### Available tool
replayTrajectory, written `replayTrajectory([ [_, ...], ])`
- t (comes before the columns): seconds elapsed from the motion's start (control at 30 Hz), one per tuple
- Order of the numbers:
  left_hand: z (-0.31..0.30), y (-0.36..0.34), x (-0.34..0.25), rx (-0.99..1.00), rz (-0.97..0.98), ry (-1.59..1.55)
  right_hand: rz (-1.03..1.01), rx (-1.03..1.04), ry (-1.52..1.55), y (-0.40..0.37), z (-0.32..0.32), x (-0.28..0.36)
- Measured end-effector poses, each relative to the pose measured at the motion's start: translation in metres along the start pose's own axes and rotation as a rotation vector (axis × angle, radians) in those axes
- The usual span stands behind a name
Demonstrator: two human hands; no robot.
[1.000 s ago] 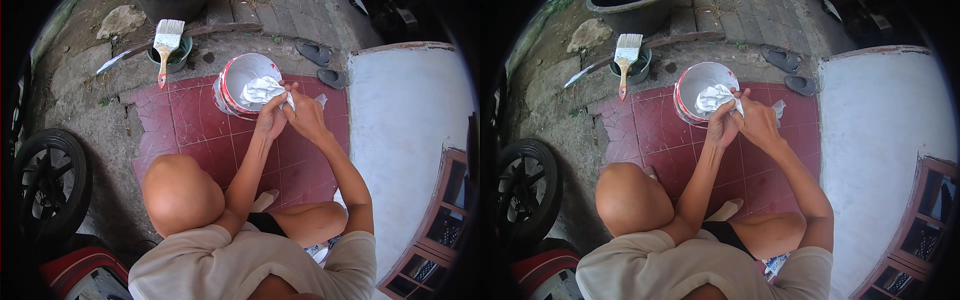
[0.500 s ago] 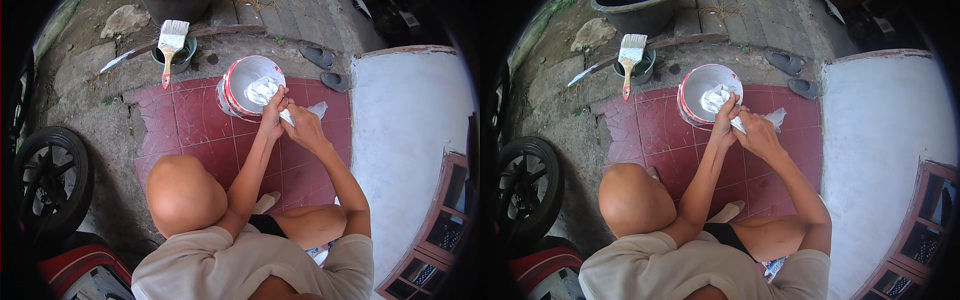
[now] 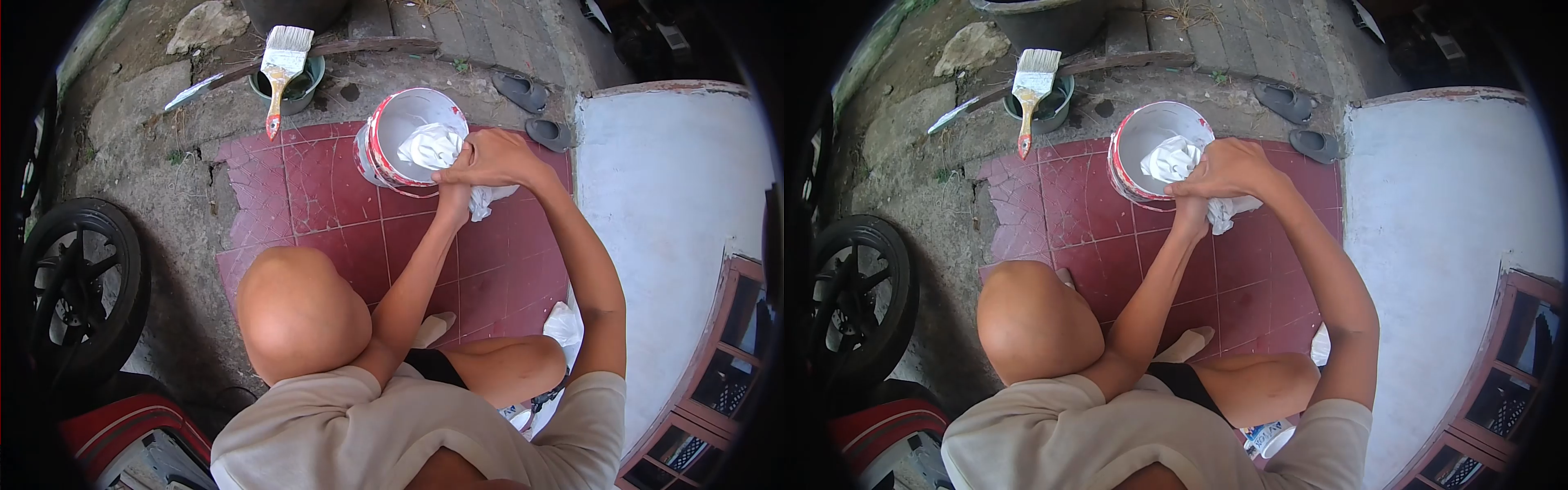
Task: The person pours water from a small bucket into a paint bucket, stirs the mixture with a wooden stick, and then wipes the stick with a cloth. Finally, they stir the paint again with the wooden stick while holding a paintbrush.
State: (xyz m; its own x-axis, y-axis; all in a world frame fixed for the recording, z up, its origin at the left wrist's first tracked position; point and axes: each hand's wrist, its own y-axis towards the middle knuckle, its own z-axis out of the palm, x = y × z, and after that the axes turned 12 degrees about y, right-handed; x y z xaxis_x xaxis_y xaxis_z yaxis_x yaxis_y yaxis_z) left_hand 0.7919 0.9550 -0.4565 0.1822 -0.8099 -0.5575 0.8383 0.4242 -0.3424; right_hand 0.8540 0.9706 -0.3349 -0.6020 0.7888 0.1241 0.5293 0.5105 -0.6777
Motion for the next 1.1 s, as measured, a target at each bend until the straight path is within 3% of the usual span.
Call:
replayTrajectory([
  [0.07, -0.016, 0.004, 0.016, 0.068, -0.016, 0.122, 0.067, 0.166, -0.035, 0.023, -0.001, -0.003],
  [0.2, -0.027, 0.012, 0.024, 0.14, -0.038, 0.175, 0.09, 0.242, 0.22, 0.036, 0.005, -0.007],
  [0.5, -0.021, 0.013, 0.01, 0.169, -0.031, -0.005, 0.139, 0.106, 0.61, 0.041, 0.021, -0.013],
  [0.6, -0.016, 0.008, 0.005, 0.142, -0.024, -0.064, 0.185, 0.149, 0.619, 0.041, 0.018, -0.014],
  [0.7, -0.017, 0.004, 0.003, 0.245, -0.065, -0.305, 0.137, 0.231, 0.676, 0.057, 0.019, -0.03],
  [0.9, -0.018, 0.001, -0.002, 0.227, -0.106, -0.211, 0.129, 0.344, 0.693, 0.04, 0.004, -0.023],
  [1.0, -0.026, 0.005, 0.004, 0.218, -0.095, -0.168, 0.043, 0.381, 0.846, 0.042, 0.012, -0.032],
  [1.1, -0.025, 0.006, 0.007, 0.182, -0.062, -0.074, 0.17, 0.354, 0.869, 0.047, 0.018, -0.028],
])
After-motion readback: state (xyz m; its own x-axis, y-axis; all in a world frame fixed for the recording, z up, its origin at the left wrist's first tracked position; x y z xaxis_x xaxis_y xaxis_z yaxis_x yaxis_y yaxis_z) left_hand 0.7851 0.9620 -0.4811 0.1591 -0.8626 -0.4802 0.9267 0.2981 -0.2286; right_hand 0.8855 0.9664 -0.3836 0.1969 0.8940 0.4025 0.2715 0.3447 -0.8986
